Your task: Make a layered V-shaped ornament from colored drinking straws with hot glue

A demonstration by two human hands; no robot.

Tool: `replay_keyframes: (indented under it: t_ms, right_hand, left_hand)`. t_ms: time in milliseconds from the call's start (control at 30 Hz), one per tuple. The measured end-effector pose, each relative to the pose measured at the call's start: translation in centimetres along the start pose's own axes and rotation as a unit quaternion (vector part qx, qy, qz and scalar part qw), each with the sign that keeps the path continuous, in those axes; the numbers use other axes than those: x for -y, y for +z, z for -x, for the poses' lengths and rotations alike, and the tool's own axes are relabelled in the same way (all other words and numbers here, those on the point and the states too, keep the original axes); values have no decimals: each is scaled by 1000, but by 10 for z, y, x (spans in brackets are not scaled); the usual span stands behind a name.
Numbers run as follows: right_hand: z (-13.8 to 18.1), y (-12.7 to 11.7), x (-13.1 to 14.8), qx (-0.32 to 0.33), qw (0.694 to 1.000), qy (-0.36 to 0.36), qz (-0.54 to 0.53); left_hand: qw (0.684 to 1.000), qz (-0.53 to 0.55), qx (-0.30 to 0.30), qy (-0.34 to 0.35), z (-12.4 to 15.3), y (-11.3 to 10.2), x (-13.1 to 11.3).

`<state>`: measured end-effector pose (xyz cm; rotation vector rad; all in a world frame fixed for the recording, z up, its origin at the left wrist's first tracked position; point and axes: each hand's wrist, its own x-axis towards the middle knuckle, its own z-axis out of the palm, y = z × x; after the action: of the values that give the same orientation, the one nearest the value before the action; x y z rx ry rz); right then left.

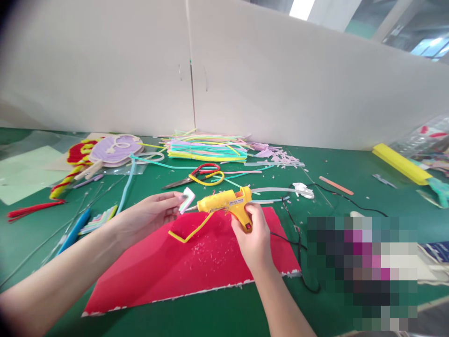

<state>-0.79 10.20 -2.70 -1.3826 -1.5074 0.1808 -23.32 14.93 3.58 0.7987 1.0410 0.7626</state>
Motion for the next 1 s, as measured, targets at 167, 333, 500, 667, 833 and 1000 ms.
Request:
replay_keyframes:
  t_ms: [167, 333, 500, 667, 833, 1000]
  right_hand:
    - [0, 2, 3, -28, 998, 48, -38]
    - [1, 1, 4, -9, 998, 64, -25]
    - [-1, 0, 5, -9, 999, 27, -34]
    - [-2, 0, 3, -9, 999, 4, -42]
    - [-2, 0, 0, -9, 999, -15, -35]
    - [0, -1, -5, -5, 1000, -18, -23]
  left_hand:
    - [1000, 13, 10, -13, -2, -2, 3]
    - [999, 4, 29, -16, -2, -3, 7]
    - [999, 9, 40, -15, -3, -3, 6]
    - [999, 16, 48, -19, -2, -3, 4]
    - [999, 18, 44, -23, 0, -3, 3]
    - [999, 21, 43, -22, 1, 0, 3]
